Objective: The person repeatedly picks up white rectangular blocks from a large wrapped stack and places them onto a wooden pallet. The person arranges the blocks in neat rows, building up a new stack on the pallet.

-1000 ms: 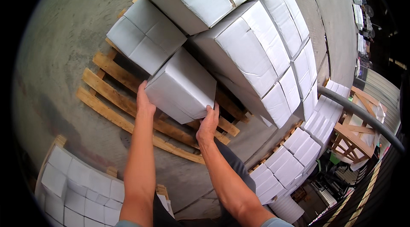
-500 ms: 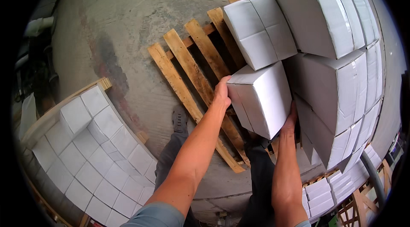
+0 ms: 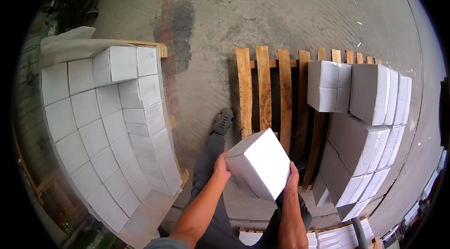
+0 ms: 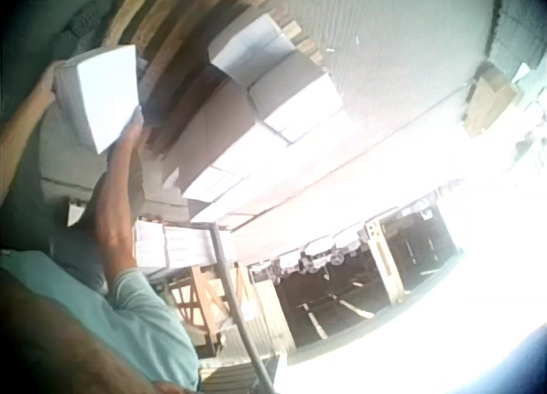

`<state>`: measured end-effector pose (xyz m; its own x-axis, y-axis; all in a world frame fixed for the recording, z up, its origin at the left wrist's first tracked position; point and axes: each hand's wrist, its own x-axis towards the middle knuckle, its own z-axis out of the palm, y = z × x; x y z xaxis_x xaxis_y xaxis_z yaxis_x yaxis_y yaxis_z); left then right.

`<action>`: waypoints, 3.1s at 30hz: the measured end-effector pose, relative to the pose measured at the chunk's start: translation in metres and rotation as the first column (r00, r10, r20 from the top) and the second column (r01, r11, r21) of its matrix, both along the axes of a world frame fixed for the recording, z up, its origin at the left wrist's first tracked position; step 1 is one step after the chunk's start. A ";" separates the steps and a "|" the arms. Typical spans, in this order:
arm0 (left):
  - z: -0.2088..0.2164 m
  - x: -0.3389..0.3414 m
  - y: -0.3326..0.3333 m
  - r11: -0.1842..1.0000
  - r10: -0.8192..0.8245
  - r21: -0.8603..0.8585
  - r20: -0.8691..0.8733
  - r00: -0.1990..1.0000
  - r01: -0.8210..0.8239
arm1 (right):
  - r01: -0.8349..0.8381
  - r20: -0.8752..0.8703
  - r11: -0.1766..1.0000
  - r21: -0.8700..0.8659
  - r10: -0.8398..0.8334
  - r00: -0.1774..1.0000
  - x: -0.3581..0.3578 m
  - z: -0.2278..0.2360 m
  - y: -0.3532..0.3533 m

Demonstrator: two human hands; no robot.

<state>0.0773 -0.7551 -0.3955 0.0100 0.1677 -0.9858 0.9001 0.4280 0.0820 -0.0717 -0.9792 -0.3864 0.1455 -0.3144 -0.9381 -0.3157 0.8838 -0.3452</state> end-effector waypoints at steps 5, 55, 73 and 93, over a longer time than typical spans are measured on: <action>0.062 0.014 0.081 0.976 0.216 -0.049 0.035 0.976 -0.214 | -0.208 -0.031 0.975 -0.078 0.206 0.978 0.061 0.055 0.055; 0.074 0.399 0.468 0.849 0.139 0.314 0.643 0.753 -0.425 | -0.640 0.602 0.601 0.479 0.305 0.738 0.549 -0.095 0.500; 0.062 0.416 0.460 0.756 0.046 0.511 0.582 0.812 -0.409 | -0.549 0.362 0.819 0.167 0.467 0.807 0.560 -0.120 0.514; 0.160 0.247 0.421 0.589 -0.807 0.320 0.204 0.554 0.742 | -0.799 -0.436 0.600 0.030 0.727 0.530 0.160 0.201 0.137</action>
<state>0.3241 -0.3336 -0.2356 0.5027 0.1165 -0.8566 0.7850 -0.4766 0.3958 0.0881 -0.8424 -0.1850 0.0620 -0.3950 -0.9166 -0.9716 0.1861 -0.1459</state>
